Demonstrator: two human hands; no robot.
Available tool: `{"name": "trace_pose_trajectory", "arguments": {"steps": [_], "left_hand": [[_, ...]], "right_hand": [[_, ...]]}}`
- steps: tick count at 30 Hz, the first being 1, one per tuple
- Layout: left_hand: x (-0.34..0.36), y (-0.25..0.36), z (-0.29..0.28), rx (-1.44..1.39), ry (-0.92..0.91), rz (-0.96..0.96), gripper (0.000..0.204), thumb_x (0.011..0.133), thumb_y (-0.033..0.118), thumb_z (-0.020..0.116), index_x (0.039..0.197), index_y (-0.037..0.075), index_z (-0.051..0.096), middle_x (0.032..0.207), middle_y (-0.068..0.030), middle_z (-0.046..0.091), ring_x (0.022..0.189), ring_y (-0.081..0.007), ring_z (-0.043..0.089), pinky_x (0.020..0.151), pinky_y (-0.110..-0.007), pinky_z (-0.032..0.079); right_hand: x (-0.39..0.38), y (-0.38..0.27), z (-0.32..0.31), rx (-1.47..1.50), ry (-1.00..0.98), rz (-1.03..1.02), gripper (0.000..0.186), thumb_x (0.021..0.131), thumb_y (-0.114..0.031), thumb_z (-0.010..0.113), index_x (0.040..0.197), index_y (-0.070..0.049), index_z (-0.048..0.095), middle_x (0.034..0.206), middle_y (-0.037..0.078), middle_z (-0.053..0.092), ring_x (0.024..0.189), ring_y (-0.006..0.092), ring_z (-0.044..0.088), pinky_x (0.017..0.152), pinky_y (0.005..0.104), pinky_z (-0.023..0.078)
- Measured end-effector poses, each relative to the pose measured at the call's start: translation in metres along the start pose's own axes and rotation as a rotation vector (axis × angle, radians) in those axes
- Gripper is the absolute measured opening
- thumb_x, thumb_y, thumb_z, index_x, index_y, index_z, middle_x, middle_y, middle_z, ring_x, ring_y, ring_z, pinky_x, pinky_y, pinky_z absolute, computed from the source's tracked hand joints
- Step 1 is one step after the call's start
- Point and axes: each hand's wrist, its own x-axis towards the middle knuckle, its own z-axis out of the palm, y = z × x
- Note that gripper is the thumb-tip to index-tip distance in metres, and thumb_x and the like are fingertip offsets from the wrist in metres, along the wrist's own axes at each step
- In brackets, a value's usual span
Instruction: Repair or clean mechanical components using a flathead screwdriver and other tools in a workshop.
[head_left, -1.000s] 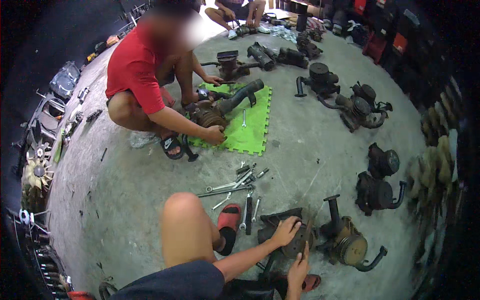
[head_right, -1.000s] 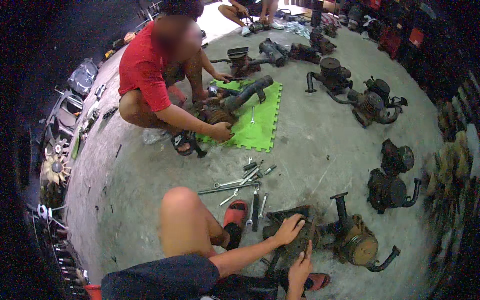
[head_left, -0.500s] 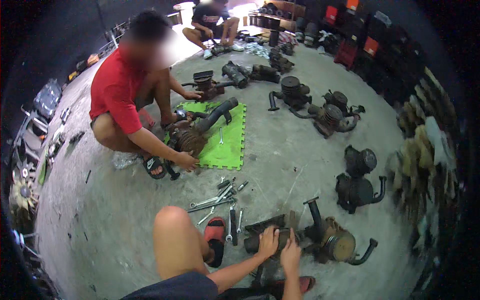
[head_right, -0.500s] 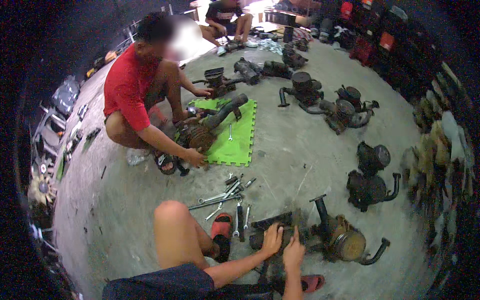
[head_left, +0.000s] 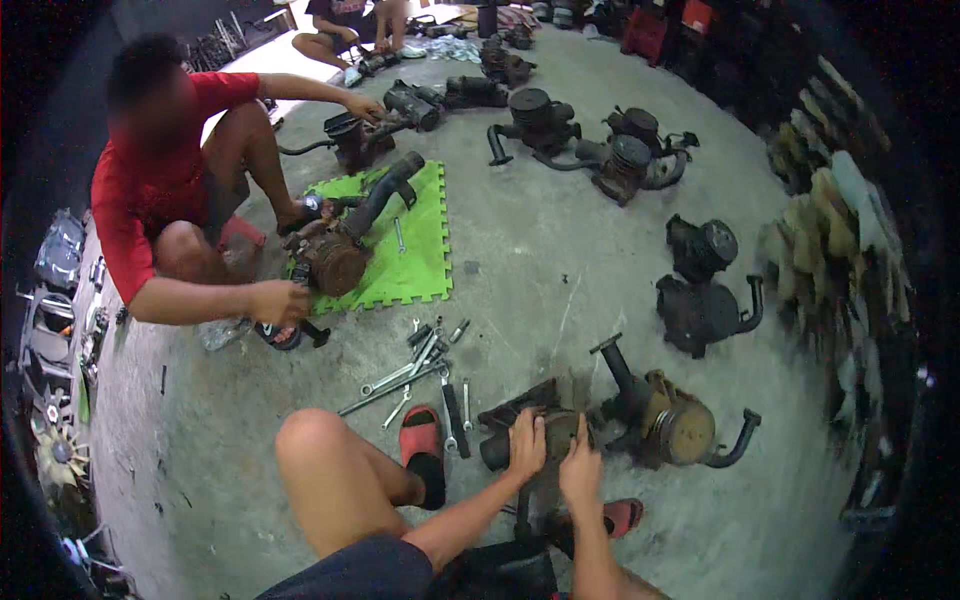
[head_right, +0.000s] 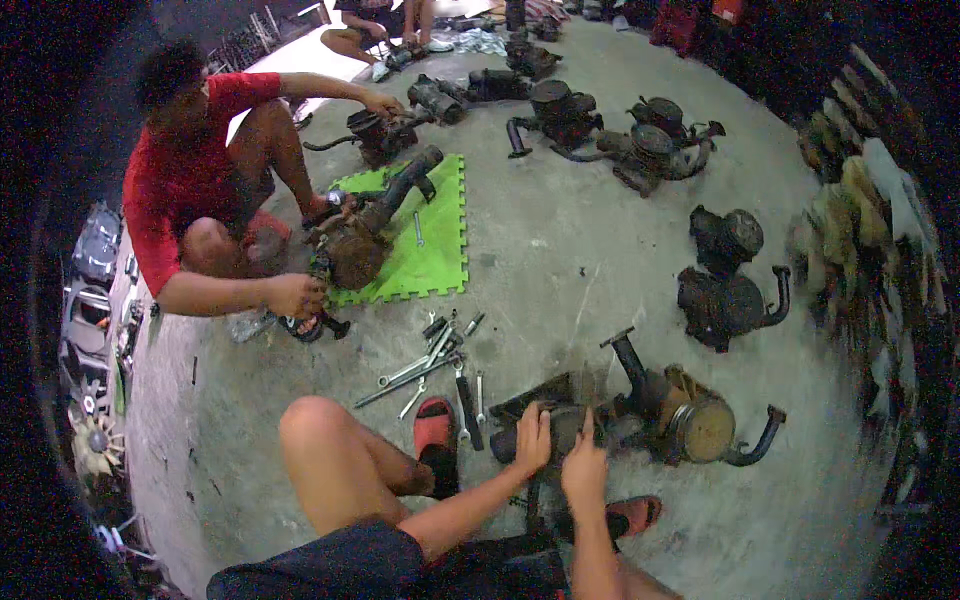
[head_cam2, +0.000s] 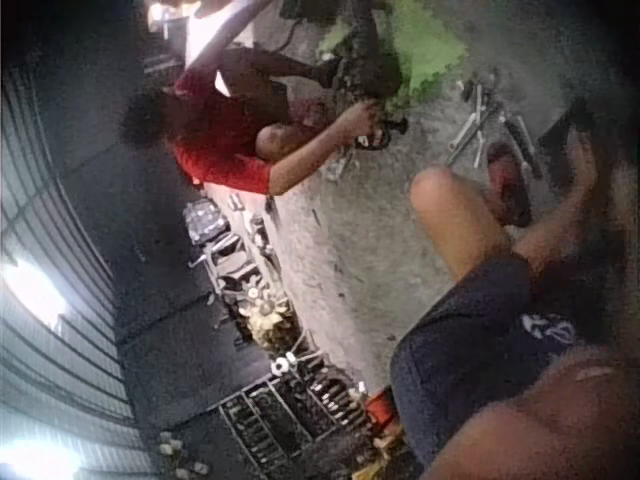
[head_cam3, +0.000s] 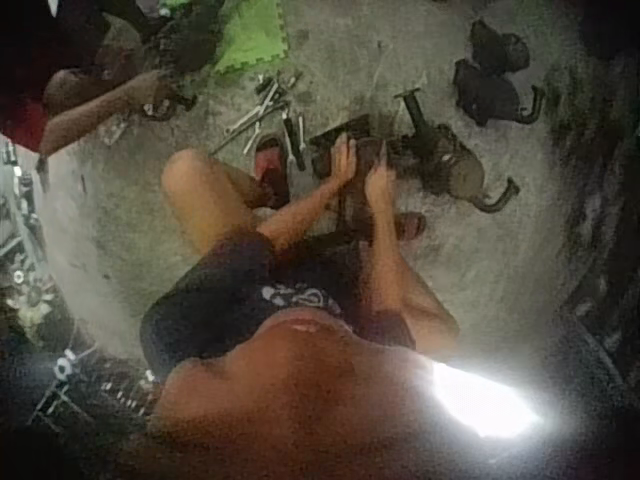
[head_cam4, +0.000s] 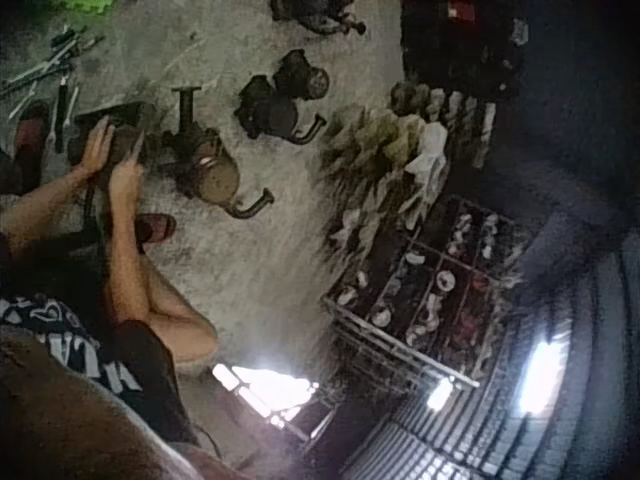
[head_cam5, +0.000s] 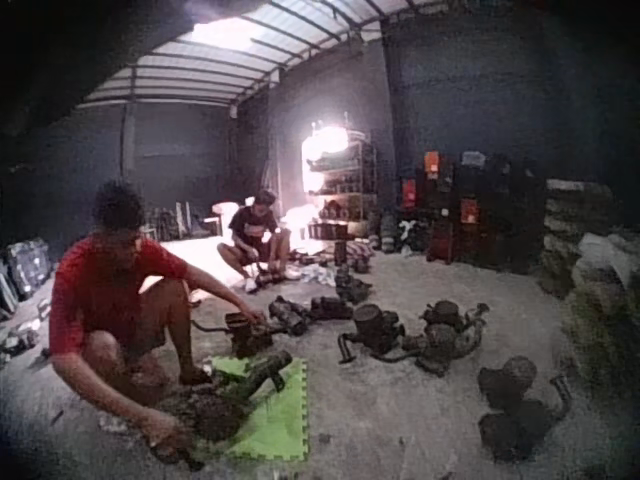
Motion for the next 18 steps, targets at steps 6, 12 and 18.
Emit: {"name": "trace_pose_trajectory", "arguments": {"steps": [6, 12, 18], "left_hand": [[0.004, -0.006, 0.003, -0.054, -0.082, 0.006, 0.037, 0.105, 0.03, 0.037, 0.121, 0.001, 0.053, 0.117, -0.0198, 0.058, 0.116, -0.0387, 0.052, 0.098, -0.048, 0.037], [0.019, -0.002, 0.011, 0.055, -0.083, -0.007, 0.036, 0.105, 0.027, 0.038, 0.109, -0.004, 0.055, 0.106, -0.0262, 0.058, 0.103, -0.0449, 0.053, 0.092, -0.05, 0.04], [0.028, 0.009, 0.005, -0.15, -0.108, 0.154, 0.029, 0.104, 0.02, 0.041, 0.107, -0.005, 0.054, 0.103, -0.0246, 0.058, 0.096, -0.0415, 0.056, 0.087, -0.044, 0.043]], "right_hand": [[0.029, 0.006, -0.032, -0.081, -0.015, 0.024, 0.05, 0.1, -0.017, 0.05, 0.149, -0.022, 0.041, 0.083, 0.031, 0.065, 0.072, 0.0498, 0.063, 0.068, 0.0558, 0.051], [-0.044, 0.026, -0.014, -0.078, 0.005, -0.173, 0.063, 0.097, -0.013, 0.053, 0.154, -0.025, 0.03, 0.061, 0.024, 0.06, 0.058, 0.0449, 0.061, 0.054, 0.0532, 0.047], [0.063, 0.013, 0.006, -0.015, 0.055, -0.072, 0.051, 0.098, -0.016, 0.051, 0.148, -0.019, 0.042, 0.075, 0.028, 0.065, 0.069, 0.049, 0.063, 0.064, 0.0567, 0.05]]}}
